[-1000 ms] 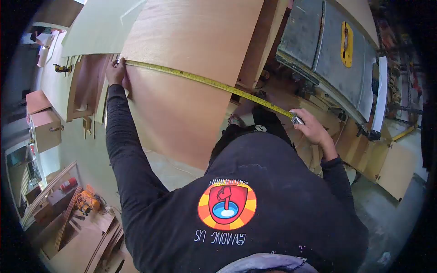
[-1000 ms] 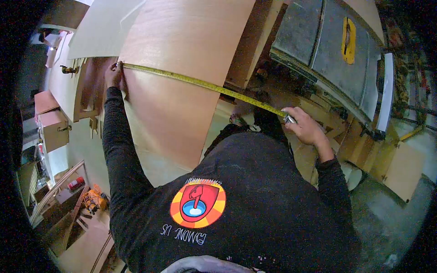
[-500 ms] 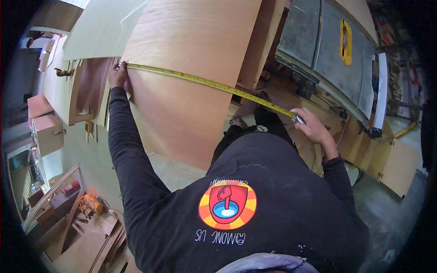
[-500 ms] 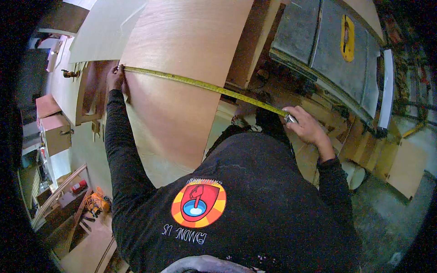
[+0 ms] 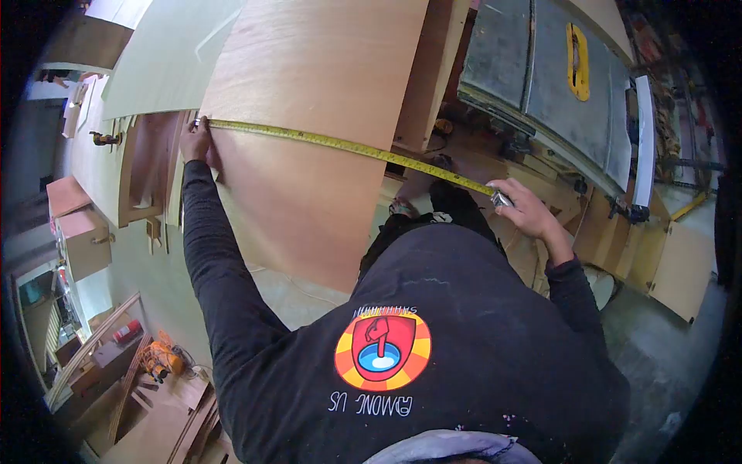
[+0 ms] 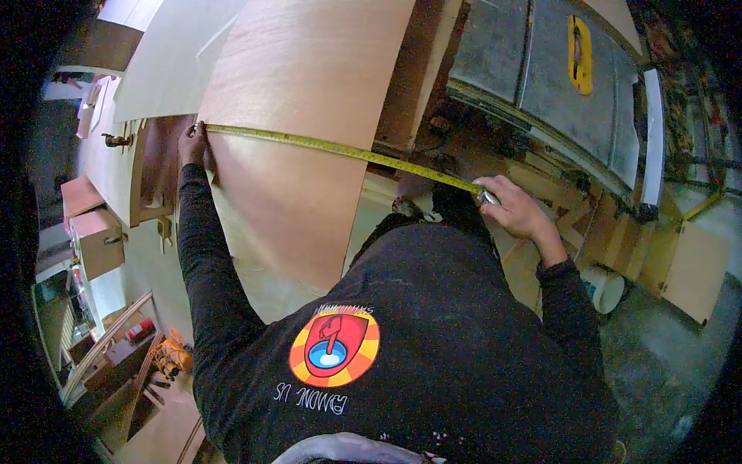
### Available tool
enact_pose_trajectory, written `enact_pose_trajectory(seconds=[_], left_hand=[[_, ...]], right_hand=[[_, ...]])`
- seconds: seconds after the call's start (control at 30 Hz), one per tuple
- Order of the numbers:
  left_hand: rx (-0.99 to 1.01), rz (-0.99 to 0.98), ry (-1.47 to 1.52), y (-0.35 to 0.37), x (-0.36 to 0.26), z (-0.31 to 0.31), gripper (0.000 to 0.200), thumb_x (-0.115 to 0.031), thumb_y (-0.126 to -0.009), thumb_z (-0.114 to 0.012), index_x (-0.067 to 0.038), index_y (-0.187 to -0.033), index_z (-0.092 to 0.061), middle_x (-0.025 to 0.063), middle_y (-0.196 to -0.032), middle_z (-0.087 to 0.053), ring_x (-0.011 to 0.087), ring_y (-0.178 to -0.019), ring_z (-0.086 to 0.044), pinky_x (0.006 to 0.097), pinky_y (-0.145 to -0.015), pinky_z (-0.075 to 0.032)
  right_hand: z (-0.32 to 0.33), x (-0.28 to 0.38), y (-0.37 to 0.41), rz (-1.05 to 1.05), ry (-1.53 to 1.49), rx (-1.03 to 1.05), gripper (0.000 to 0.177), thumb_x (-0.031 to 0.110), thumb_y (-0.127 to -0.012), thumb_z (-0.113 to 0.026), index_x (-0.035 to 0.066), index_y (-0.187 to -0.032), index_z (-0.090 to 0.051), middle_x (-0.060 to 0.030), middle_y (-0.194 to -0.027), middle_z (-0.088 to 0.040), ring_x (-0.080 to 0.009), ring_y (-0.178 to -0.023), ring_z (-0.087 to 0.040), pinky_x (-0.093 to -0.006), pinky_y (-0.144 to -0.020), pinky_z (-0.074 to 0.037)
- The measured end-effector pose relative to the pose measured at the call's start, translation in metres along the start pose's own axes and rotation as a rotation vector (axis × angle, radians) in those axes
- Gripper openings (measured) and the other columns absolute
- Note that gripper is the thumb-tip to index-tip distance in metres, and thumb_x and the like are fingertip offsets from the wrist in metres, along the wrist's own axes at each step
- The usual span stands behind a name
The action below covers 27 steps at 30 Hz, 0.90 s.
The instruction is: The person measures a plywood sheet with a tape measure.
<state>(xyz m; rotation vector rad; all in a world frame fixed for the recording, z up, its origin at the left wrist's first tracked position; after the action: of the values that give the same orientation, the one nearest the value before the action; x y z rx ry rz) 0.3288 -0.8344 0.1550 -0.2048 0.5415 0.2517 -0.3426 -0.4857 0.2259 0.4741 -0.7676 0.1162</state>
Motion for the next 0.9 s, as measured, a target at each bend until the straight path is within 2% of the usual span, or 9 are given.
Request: enact_pose_trajectory(seconds=[0.1,0.23,0.3,0.43,0.6,0.7,0.73,0.83,0.9], left_hand=[[0.010,0.054,-0.008,0.000,0.004,-0.002,0.051,-0.046,-0.083,-0.064,-0.002,-0.108,-0.065,0.0221,-0.105,-0.066,0.0339,-0.098,-0.063,0.0390,-0.084,-0.048],[0.036,0.025,0.028,-0.002,0.007,-0.005,0.053,-0.047,-0.084,-0.063,-0.001,-0.110,-0.064,0.0220,-0.104,-0.066,0.0332,-0.098,-0.063,0.0389,-0.084,-0.048],[0.017,0.015,-0.036,0.011,-0.015,0.007,0.055,-0.047,-0.084,-0.063,0.000,-0.111,-0.063,0.0222,-0.104,-0.066,0.0330,-0.098,-0.063,0.0390,-0.085,-0.048],[-0.006,0.002,0.031,-0.013,0.013,-0.010,0.053,-0.043,-0.084,-0.066,0.004,-0.109,-0.062,0.0208,-0.102,-0.067,0.0293,-0.096,-0.064,0.0359,-0.083,-0.048],[0.027,0.043,0.513,0.003,-0.002,-0.005,0.047,-0.033,-0.086,-0.068,0.009,-0.106,-0.060,0.0138,-0.095,-0.068,0.0179,-0.086,-0.064,0.0289,-0.074,-0.049],[0.014,0.055,0.461,0.004,-0.001,-0.005,0.042,-0.031,-0.087,-0.067,0.007,-0.105,-0.062,0.0125,-0.091,-0.069,0.0167,-0.079,-0.064,0.0290,-0.068,-0.050],[-0.030,0.012,0.424,-0.015,0.028,-0.017,0.039,-0.030,-0.087,-0.067,0.004,-0.106,-0.063,0.0118,-0.089,-0.069,0.0162,-0.075,-0.064,0.0283,-0.064,-0.049],[-0.087,0.048,0.445,0.002,0.006,-0.008,0.041,-0.032,-0.086,-0.068,0.002,-0.107,-0.063,0.0119,-0.088,-0.069,0.0159,-0.074,-0.064,0.0283,-0.065,-0.049],[-0.109,0.054,0.382,0.005,-0.001,-0.003,0.040,-0.032,-0.086,-0.069,0.002,-0.107,-0.063,0.0112,-0.088,-0.069,0.0153,-0.076,-0.064,0.0280,-0.068,-0.049]], right_hand=[[-0.001,-0.002,0.001,-0.008,-0.019,0.002,0.048,0.024,-0.081,-0.056,0.008,-0.126,-0.049,-0.0151,-0.107,-0.053,-0.0338,-0.105,-0.052,-0.0379,-0.092,-0.041],[-0.004,-0.007,0.001,0.017,-0.020,-0.017,0.048,0.024,-0.082,-0.056,0.009,-0.127,-0.049,-0.0153,-0.107,-0.052,-0.0338,-0.104,-0.053,-0.0382,-0.091,-0.042],[-0.007,-0.011,-0.001,-0.034,-0.019,0.022,0.047,0.016,-0.078,-0.058,0.005,-0.123,-0.050,-0.0150,-0.107,-0.052,-0.0319,-0.104,-0.052,-0.0361,-0.092,-0.040],[-0.006,-0.008,-0.003,-0.012,-0.021,-0.026,0.047,0.016,-0.078,-0.060,0.005,-0.122,-0.051,-0.0153,-0.107,-0.053,-0.0327,-0.102,-0.053,-0.0366,-0.091,-0.041],[-0.008,-0.012,-0.003,-0.002,-0.031,-0.040,0.046,0.019,-0.079,-0.060,0.008,-0.123,-0.051,-0.0158,-0.106,-0.053,-0.0345,-0.101,-0.054,-0.0388,-0.087,-0.044],[-0.010,-0.013,-0.005,0.007,-0.013,-0.010,0.048,0.022,-0.080,-0.061,0.009,-0.125,-0.050,-0.0169,-0.108,-0.053,-0.0356,-0.103,-0.054,-0.0400,-0.089,-0.044],[-0.010,-0.013,-0.005,-0.001,-0.028,-0.016,0.048,0.021,-0.079,-0.061,0.009,-0.125,-0.051,-0.0169,-0.108,-0.053,-0.0353,-0.103,-0.054,-0.0397,-0.089,-0.044],[-0.011,-0.015,-0.007,0.047,-0.012,-0.047,0.048,0.020,-0.078,-0.061,0.008,-0.123,-0.052,-0.0163,-0.109,-0.054,-0.0345,-0.103,-0.054,-0.0390,-0.089,-0.044],[-0.012,-0.017,-0.007,0.004,-0.094,-0.022,0.047,0.020,-0.077,-0.062,0.007,-0.122,-0.053,-0.0158,-0.108,-0.055,-0.0345,-0.103,-0.054,-0.0387,-0.090,-0.044]])
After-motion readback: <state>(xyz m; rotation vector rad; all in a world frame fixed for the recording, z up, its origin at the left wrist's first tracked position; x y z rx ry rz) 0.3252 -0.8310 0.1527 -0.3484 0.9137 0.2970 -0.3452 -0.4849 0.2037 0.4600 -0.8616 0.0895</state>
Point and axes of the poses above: each hand's wrist, its own y-axis away from the middle knuckle, its own z-axis out of the back of the hand, x = y × z, the point moved 5 cm from there along -y, towards the middle knuckle
